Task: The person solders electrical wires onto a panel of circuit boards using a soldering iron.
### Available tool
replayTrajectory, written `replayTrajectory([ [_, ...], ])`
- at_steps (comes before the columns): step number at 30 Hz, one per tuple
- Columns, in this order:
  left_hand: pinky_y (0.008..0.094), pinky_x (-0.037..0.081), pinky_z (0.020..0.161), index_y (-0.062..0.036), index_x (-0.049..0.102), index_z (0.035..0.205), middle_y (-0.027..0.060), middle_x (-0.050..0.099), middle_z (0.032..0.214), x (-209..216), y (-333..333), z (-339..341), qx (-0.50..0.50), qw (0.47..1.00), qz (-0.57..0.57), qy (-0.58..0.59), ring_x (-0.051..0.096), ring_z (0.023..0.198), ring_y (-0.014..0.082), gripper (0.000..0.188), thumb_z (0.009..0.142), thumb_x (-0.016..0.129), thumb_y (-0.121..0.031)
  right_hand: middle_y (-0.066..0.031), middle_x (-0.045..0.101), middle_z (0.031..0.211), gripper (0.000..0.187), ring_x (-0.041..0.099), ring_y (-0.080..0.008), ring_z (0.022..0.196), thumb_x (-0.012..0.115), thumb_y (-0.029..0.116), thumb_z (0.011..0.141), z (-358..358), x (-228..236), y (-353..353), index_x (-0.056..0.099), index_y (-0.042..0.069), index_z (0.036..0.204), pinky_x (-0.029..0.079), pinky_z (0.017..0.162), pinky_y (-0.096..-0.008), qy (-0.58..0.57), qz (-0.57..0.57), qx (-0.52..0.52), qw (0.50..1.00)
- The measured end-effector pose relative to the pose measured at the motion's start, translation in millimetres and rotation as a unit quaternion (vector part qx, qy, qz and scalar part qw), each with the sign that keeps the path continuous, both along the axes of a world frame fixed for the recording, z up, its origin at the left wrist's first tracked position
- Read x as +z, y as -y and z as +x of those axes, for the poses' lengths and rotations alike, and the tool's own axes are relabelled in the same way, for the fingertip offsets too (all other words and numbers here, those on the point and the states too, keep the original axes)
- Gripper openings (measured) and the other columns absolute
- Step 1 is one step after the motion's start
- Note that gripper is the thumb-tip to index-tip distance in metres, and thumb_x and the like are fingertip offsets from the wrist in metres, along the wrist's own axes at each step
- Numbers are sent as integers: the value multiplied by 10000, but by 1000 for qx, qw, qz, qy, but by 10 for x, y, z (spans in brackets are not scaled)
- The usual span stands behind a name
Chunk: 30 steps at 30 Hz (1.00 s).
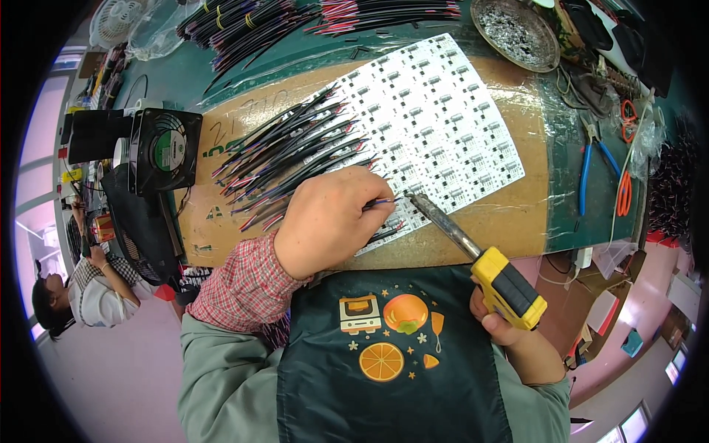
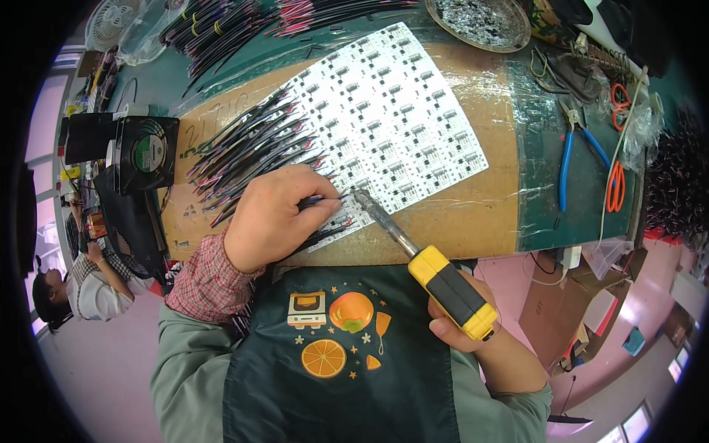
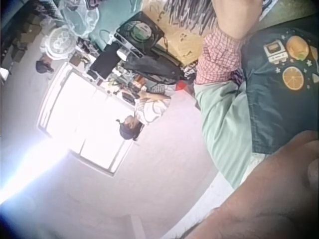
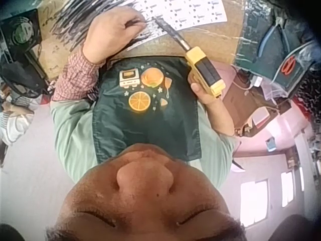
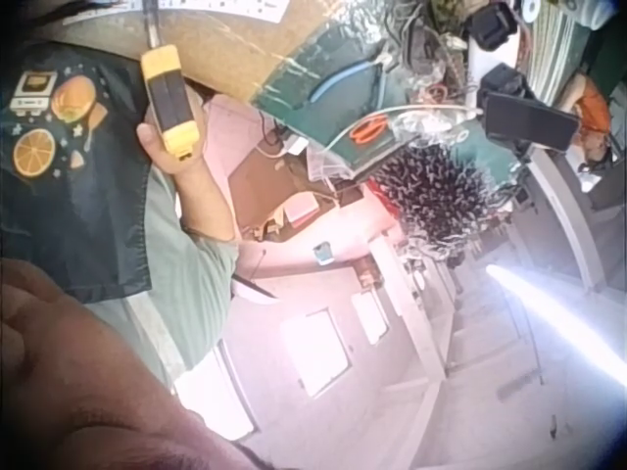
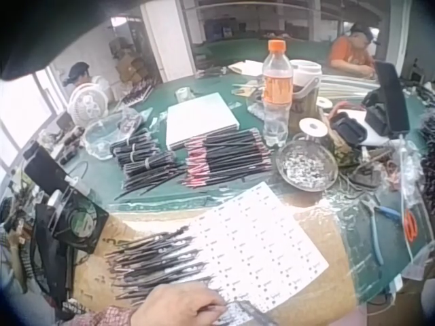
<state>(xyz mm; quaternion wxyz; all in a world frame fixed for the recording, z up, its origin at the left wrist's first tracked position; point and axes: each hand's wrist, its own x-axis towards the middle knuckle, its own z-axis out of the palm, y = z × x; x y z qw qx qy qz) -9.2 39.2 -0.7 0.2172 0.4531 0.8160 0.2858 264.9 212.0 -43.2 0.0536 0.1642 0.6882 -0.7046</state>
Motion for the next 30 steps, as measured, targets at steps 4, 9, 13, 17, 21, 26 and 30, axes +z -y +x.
replayTrajectory([
  [4,363,496,669,-54,670,816,106,638,783,9,10,2,6,1000,8,2,628,753,289,67,779,695,-104,-27,559,700,272,542,-223,625,692,331,796,-3,2,-16,555,96,790,428,580,-331,-28,-2,-4,1000],
  [9,346,509,717,-32,656,910,124,655,875,122,5,7,25,999,5,48,648,802,272,139,808,687,-121,-29,557,713,293,545,-191,616,706,311,799,30,-12,19,561,67,872,436,586,-307,-25,-46,-41,998],
  [13,345,511,737,-20,648,964,136,660,934,125,129,-83,12,995,7,99,649,831,280,148,839,657,-101,-34,549,718,328,543,-165,600,717,303,800,25,-9,9,557,41,914,434,568,-283,-38,-65,-44,996],
  [17,365,509,658,-54,660,1047,118,662,867,152,173,-93,-41,981,156,-112,644,756,287,234,813,675,-50,-35,544,715,325,543,-159,594,712,306,810,-17,93,22,557,39,911,432,556,-279,-34,-71,-61,995],
  [21,339,492,600,-48,685,1028,84,678,798,396,156,87,-39,968,145,-202,633,653,267,266,764,721,-34,-34,545,712,308,548,-160,595,707,303,821,20,75,-1,560,43,899,433,554,-280,-51,-65,-65,995],
  [26,337,509,573,-57,679,952,100,660,781,102,147,197,-82,981,129,-122,639,642,269,217,745,744,-58,-24,559,694,288,554,-210,586,708,347,811,90,51,-47,568,96,814,436,539,-311,-55,12,-25,998],
  [30,331,499,550,-70,656,900,70,604,725,-23,113,246,-99,982,83,-136,621,634,256,153,764,724,-67,-25,558,677,277,557,-239,591,698,348,805,85,22,-64,555,119,743,443,538,-331,-89,49,-3,995],
])
